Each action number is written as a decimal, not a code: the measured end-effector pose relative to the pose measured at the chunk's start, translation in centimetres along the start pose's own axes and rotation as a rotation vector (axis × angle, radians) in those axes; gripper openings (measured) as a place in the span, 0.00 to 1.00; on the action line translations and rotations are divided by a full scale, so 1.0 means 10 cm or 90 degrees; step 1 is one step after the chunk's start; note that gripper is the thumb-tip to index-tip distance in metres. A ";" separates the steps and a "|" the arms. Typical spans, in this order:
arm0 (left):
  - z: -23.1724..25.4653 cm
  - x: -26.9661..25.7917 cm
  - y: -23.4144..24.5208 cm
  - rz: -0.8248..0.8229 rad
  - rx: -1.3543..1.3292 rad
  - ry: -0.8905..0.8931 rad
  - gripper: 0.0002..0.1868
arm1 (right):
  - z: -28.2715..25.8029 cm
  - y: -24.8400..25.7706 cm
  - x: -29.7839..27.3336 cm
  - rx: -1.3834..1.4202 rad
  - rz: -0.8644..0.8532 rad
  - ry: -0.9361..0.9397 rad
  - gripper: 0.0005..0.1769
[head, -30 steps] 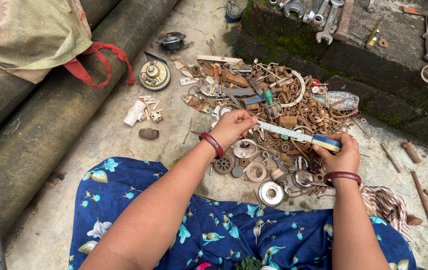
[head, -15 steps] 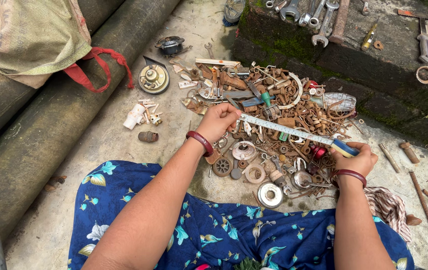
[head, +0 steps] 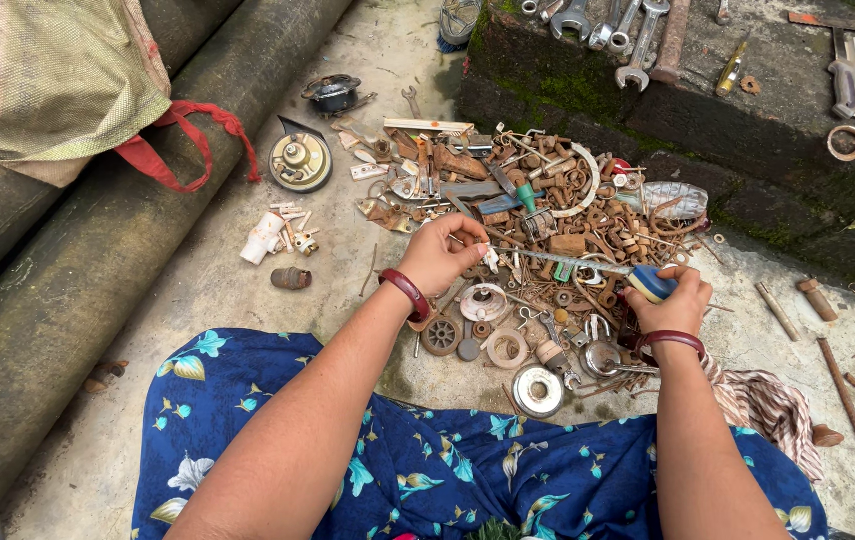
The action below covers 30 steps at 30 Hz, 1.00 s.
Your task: The person sorts through a pile of rusted scrap metal and various hardware parts by hand, picking up individual items and then measuring a long metal rod with a tape measure.
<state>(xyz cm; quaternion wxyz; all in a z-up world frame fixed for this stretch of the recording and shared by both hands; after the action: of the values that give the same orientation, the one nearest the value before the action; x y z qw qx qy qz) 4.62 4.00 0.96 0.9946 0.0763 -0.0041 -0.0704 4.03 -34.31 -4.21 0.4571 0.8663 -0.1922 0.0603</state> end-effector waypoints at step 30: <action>0.09 -0.17 -0.15 0.025 0.031 -0.014 0.08 | -0.45 1.10 -0.43 0.063 0.236 0.152 0.15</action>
<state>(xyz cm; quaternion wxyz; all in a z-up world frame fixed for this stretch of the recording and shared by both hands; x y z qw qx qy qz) 2.70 2.58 1.65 0.9935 0.0995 -0.0187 -0.0516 -3.82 -35.01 5.64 0.4147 0.8243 -0.2892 0.2549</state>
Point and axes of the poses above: each hand's wrist, its own x-axis towards the middle knuckle, its own y-axis out of the back of the hand, z = x × y, the point moved 2 cm from there along x, towards the middle knuckle, and after that the axes turned 5 degrees about y, right-handed, at the moved point
